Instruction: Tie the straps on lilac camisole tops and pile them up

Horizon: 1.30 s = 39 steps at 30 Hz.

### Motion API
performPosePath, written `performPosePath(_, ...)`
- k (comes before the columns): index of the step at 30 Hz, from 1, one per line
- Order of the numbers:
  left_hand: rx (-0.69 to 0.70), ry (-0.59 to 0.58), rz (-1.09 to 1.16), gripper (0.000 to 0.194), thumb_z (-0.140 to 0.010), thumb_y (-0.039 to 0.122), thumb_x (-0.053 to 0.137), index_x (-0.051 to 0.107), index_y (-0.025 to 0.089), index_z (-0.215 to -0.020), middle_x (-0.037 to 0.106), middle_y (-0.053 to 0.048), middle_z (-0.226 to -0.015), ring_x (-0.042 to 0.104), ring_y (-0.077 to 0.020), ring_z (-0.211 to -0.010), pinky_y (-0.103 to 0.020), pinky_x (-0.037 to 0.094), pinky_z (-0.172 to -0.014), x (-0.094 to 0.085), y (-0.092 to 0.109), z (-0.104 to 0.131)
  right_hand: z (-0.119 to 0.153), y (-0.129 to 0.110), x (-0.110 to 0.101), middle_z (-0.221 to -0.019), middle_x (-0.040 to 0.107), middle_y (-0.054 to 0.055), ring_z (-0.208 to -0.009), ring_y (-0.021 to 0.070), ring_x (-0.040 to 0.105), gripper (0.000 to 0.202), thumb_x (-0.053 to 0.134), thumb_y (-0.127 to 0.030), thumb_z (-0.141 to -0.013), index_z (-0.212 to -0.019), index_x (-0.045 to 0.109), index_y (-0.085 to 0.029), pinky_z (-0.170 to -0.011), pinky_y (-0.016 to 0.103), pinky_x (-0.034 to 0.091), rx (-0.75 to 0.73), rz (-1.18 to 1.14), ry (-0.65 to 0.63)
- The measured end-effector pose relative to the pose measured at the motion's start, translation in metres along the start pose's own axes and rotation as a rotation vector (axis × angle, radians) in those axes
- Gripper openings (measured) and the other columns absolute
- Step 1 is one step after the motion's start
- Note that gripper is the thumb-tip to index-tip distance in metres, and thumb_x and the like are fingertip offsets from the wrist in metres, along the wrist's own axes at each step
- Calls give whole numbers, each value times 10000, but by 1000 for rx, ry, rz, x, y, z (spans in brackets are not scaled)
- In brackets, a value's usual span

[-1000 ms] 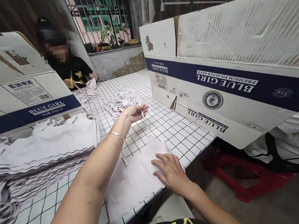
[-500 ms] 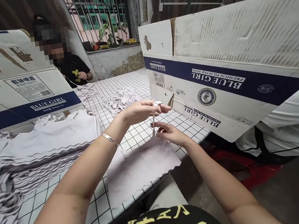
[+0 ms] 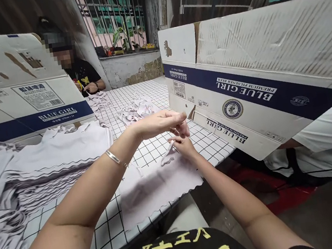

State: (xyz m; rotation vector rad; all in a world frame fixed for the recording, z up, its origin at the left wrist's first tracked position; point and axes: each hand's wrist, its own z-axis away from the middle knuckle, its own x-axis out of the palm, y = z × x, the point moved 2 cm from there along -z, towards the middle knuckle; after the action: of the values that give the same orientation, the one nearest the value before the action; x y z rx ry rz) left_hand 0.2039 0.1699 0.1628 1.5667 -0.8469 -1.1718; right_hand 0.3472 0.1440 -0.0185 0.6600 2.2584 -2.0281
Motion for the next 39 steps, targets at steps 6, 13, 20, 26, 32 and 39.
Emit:
performPosePath(6, -321, 419, -279, 359, -649, 120, 672, 685, 161, -1005, 675, -95, -1023, 603, -233, -988, -325, 463, -856, -5, -99, 5, 2, -8, -2, -554, 574, -62, -490, 104, 508, 333, 769, -336, -588, -759, 510, -214, -476, 213, 348, 179, -349, -139)
performPosePath(13, -292, 264, -229, 258, -703, 351, 662, 746, 180, -877, 698, -19, -875, 618, -185, -862, -238, 454, -767, 18, -152, 3, 15, -10, -15, -726, 671, -14, -482, 64, 481, 371, 773, -329, -635, -849, 497, -202, -465, 184, 337, 313, -657, -296)
performPosePath(20, -437, 460, -432, 236, -756, 339, 614, 757, 178, -851, 697, -45, -801, 602, -218, -820, -341, 415, -850, 12, -170, 2, 54, -27, -42, -761, 670, 9, -471, 60, 414, 425, 708, -324, -751, -1118, 538, -193, -458, 202, 315, 435, -637, -465)
performPosePath(26, -271, 415, -629, 334, -691, 386, 712, 726, 303, -1014, 626, -44, -1194, 428, -307, -1162, -489, 186, -994, 34, -164, 3, 82, -40, -46, -777, 704, 33, -473, 57, 419, 569, 736, -352, -744, -1210, 457, -183, -465, 204, 314, 428, -359, -501)
performPosePath(32, -129, 563, -727, 197, -846, 342, 567, 738, 247, -827, 687, -24, -1074, 469, -245, -1101, -459, 196, -916, 32, -150, -5, 80, -48, -56, -814, 726, 45, -458, 46, 437, 582, 764, -324, -712, -1183, 449, -194, -449, 188, 316, 441, -293, -483)
performPosePath(39, -359, 733, -559, 213, -808, 367, 581, 747, 235, -830, 692, -27, -1039, 504, -265, -1085, -450, 233, -906, 17, -159, -1, 83, -19, -72, -820, 728, 77, -453, 29, 478, 306, 780, -355, -692, -790, 604, -125, -455, 177, 359, 544, -202, -649)
